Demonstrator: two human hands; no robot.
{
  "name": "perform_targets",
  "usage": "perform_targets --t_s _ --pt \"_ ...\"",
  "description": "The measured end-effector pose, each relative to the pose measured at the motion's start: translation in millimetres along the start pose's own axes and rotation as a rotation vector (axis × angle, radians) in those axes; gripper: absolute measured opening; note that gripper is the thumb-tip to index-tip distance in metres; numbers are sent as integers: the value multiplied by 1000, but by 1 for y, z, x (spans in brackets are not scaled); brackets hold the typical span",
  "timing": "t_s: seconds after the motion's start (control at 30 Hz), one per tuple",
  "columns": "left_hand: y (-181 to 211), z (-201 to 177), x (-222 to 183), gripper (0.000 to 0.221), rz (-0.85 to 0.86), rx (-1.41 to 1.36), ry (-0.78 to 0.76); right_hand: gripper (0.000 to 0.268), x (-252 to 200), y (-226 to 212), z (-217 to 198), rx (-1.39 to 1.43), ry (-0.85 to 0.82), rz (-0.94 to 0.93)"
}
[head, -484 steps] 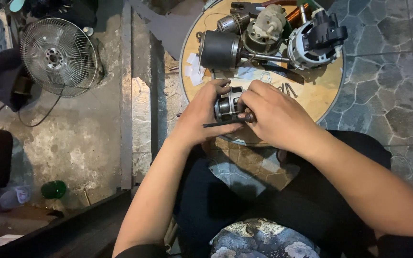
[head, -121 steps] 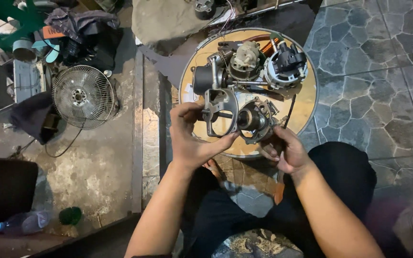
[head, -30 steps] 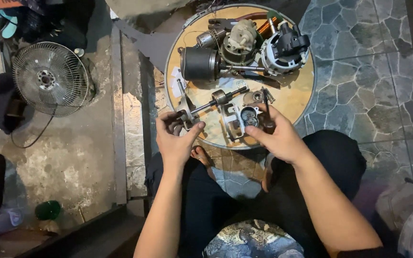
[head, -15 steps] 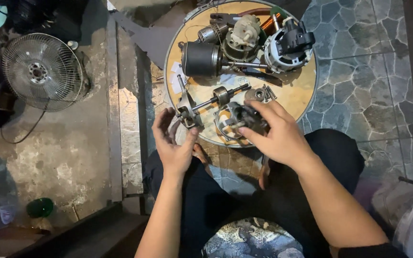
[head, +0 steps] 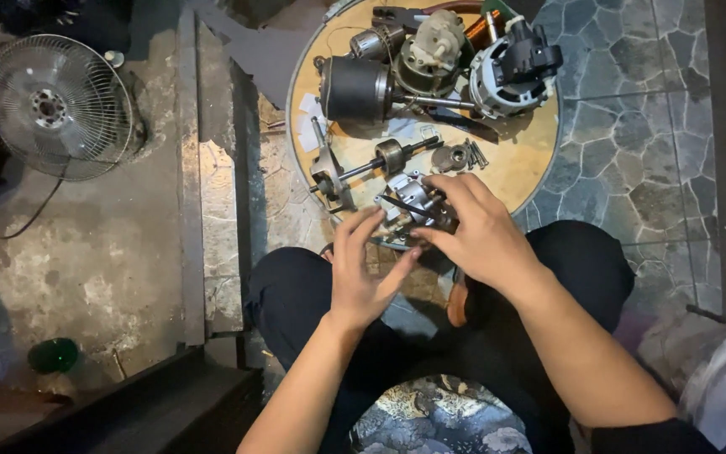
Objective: Disassembling a small electric motor and gearbox assembly using a screwdriver to pry and unscrew parts.
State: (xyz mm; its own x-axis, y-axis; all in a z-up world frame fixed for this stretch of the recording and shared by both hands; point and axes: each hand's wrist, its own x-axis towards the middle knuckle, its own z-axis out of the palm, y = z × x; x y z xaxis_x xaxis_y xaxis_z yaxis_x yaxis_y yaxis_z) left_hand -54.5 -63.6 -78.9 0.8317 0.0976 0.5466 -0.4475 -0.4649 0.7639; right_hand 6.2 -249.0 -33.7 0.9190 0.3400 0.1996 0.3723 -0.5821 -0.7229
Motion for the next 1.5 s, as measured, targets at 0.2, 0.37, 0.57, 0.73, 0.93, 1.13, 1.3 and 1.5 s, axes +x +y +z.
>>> perform_targets --t_s 0.2,0.37,0.57,0.73,0.93,1.13,1.3,1.5 --pt "9 2 10 72 -106 46 -126 62 -7 6 -29 174 -83 171" --pt "12 15 21 82 -95 104 -172 58 -10 10 -70 179 -211 288" --pt "-6 29 9 74 -123 142 -237 52 5 -2 -107 -229 -487 67" --pt "-10 35 8 70 -128 140 -186 24 18 -17 -124 -382 -544 160" --pt "-9 31 13 70 -241 123 -231 27 22 -21 -139 -311 -382 -190" --pt "-12 32 5 74 -203 45 -128 25 29 -27 -141 -312 -422 -134" --pt "-9 27 8 74 -273 46 -157 23 38 -29 -139 -216 -349 -176" --pt "-14 27 7 69 -262 71 -191 27 37 -29 -130 -271 -334 -135"
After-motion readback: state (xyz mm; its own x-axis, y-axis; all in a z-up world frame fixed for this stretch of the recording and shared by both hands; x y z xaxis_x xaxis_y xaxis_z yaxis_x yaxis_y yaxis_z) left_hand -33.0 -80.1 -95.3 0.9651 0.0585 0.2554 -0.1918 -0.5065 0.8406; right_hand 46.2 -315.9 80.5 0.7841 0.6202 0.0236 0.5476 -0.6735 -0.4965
